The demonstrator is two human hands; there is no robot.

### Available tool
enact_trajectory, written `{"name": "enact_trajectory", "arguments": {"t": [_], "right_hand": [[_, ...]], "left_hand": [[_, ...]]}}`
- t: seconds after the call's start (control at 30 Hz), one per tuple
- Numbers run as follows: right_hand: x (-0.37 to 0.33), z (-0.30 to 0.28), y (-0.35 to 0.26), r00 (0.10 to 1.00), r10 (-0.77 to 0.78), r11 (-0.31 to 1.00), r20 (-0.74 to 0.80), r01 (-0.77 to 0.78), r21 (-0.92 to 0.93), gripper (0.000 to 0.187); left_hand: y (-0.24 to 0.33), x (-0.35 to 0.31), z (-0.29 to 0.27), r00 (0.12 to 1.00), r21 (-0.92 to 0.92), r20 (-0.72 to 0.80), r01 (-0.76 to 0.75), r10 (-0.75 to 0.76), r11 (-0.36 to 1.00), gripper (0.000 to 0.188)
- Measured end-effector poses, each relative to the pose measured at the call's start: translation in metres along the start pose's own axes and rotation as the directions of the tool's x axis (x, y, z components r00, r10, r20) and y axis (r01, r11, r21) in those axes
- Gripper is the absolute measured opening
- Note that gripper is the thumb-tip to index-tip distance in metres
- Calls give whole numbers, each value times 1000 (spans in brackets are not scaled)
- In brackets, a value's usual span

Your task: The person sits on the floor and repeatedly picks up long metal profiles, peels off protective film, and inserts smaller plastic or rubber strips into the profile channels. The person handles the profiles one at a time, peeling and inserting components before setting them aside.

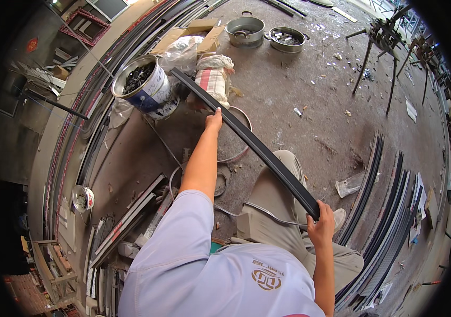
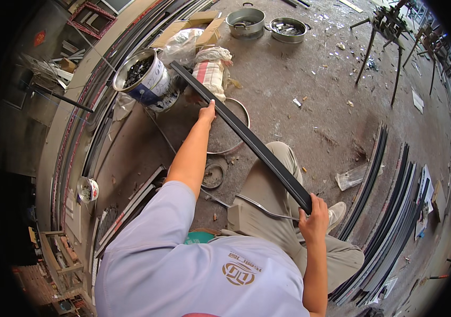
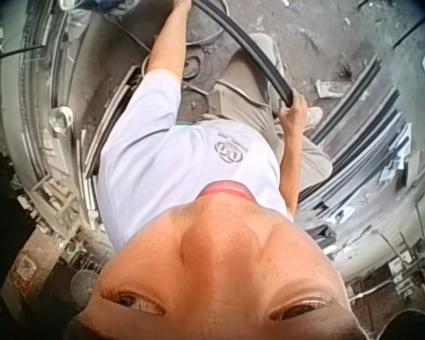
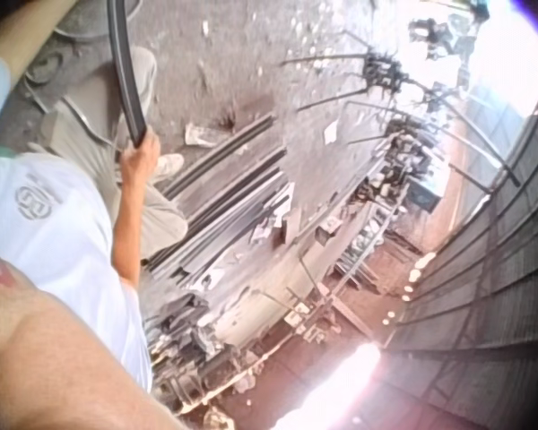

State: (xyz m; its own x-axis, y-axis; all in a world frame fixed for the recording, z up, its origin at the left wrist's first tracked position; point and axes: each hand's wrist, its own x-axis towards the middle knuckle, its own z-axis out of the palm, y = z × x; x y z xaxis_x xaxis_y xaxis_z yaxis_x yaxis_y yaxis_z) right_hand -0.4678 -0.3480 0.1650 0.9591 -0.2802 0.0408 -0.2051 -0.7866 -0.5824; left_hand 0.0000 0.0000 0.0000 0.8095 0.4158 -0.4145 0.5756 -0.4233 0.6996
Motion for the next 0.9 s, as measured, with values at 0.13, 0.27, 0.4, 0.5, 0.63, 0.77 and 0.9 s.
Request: {"name": "enact_trajectory", "arguments": {"t": [0.13, 0.27, 0.4, 0.5, 0.63, 0.77, 0.9], "right_hand": [[-6, 1, 2, 1000, 5, 1000, -14, -6, -3, 61], [1, 4, 1, 1000, -6, 1000, -18, 6, 11, 61], [0, 3, 4, 1000, -8, 1000, -21, 8, -1, 61], [-1, 2, 3, 1000, -3, 1000, -16, 3, -13, 61], [-3, 1, 3, 1000, 6, 1000, -13, -6, -15, 62], [-1, 1, -1, 1000, -1, 1000, -14, 1, 4, 62], [-4, 0, 2, 998, -14, 999, -62, 12, -34, 61]], "left_hand": [[2, -1, 7, 997, -100, 20, 72, -71, 992, 87], [9, 10, -5, 996, -150, 56, 75, -67, 986, 86], [11, -4, 0, 997, -112, 44, 73, -69, 991, 94], [15, -9, -2, 997, -119, 34, 73, -70, 990, 94], [21, -15, -3, 996, -115, 30, 82, -79, 990, 91], [14, 1, -7, 997, -80, -8, 80, -81, 994, 91], [31, -15, 2, 998, 132, 58, 18, -26, 991, 82]]}}
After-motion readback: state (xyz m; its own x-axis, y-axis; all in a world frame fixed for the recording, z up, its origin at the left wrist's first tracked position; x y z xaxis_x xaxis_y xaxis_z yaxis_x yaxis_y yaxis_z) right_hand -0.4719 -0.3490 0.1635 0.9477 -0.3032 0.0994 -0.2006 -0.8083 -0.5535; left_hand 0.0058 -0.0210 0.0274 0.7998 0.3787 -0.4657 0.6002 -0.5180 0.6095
